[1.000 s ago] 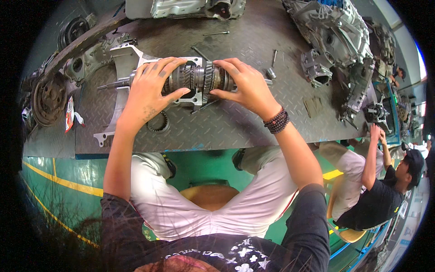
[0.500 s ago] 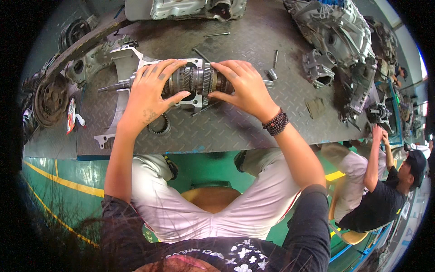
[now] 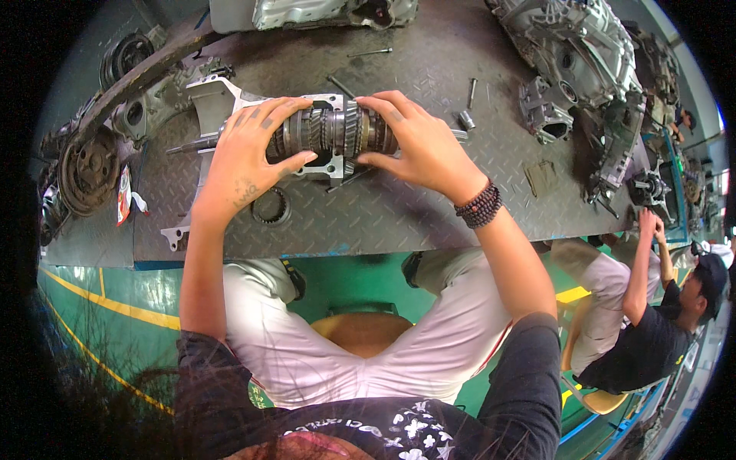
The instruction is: The person assembles internal transmission components by hand, inserting a shaft into a gear housing and then fitting small metal pins and a cylindrical collar into the assembly while it rests on a workbench.
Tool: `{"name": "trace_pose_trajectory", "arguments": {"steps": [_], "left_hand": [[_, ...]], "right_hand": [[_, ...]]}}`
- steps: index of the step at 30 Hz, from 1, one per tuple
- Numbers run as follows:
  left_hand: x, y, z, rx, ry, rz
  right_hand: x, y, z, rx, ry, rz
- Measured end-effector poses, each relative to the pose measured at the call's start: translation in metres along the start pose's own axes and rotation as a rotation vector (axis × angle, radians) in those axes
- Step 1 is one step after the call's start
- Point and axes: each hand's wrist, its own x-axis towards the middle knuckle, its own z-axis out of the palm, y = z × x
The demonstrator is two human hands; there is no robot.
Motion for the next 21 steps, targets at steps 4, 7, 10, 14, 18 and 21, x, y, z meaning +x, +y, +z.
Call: {"name": "trace_pose_trajectory", "arguments": {"steps": [4, 7, 10, 14, 18, 21], "left_hand": [[-0.003, -0.003, 0.002, 0.0, -0.002, -0.011], [-0.004, -0.006, 0.006, 0.009, 0.021, -0.001], [-0.003, -0.005, 0.007, 0.007, 0.027, 0.001], [-0.001, -0.003, 0.008, 0.028, 0.022, 0.007], [-0.001, -0.005, 0.003, 0.023, -0.002, 0.01], [-0.003, -0.004, -0.001, -0.01, -0.021, 0.009]], "right_hand": [[-0.011, 0.009, -0.009, 0.003, -0.075, 0.132], [-0.009, 0.01, -0.006, -0.005, -0.047, 0.07], [-0.007, 0.01, -0.002, -0.001, -0.036, 0.073], [-0.004, 0.01, 0.001, -0.023, -0.003, 0.013], [-0.005, 0.006, -0.008, 0.019, -0.068, 0.09], [-0.009, 0.014, -0.01, -0.007, -0.077, 0.077]]}}
